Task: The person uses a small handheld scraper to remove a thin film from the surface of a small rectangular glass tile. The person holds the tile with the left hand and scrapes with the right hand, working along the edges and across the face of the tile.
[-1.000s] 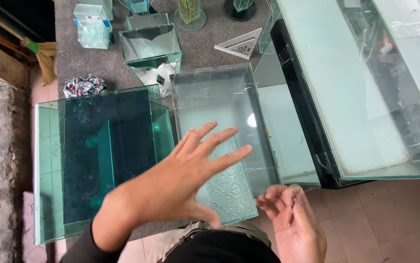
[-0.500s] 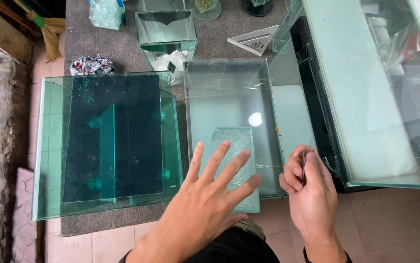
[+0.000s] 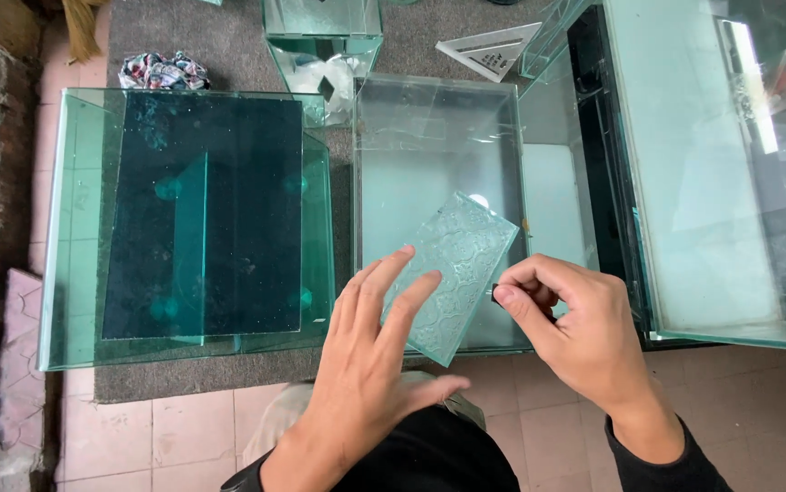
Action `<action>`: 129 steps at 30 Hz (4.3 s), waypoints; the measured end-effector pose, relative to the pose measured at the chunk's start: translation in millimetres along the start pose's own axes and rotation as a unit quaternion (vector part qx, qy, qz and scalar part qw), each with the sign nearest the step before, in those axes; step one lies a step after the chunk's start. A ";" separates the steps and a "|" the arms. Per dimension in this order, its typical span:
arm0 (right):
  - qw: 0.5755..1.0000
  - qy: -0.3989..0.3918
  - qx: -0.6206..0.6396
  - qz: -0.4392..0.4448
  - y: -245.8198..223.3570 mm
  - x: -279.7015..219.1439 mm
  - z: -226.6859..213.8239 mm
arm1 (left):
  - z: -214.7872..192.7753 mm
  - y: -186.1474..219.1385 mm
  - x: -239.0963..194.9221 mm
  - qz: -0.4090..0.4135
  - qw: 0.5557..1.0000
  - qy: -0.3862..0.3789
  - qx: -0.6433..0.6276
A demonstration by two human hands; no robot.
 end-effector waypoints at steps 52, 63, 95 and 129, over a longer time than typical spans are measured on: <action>0.989 0.012 -0.080 -0.121 -4.6 -1.2 7.3 | 28.3 -8.2 -12.1 -0.099 0.991 0.042 -0.080; 0.990 0.024 -0.080 -0.111 3.6 0.7 9.8 | 26.8 -7.7 -11.2 -0.101 0.991 0.042 -0.071; 0.985 0.033 -0.101 -0.133 -0.8 -5.5 13.5 | 26.5 -7.8 -8.7 -0.101 0.992 0.031 -0.070; 0.984 0.023 -0.106 -0.141 -22.1 -26.2 25.7 | 30.0 -10.7 -9.4 -0.109 0.992 0.018 -0.067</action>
Point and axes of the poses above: each hand's wrist, its own x-axis towards the middle knuckle, its own z-axis out of the palm, y = z × x, the point moved 5 cm from there along x, towards the middle knuckle, and after that the axes turned 2 degrees about x, right-handed, at the moved point
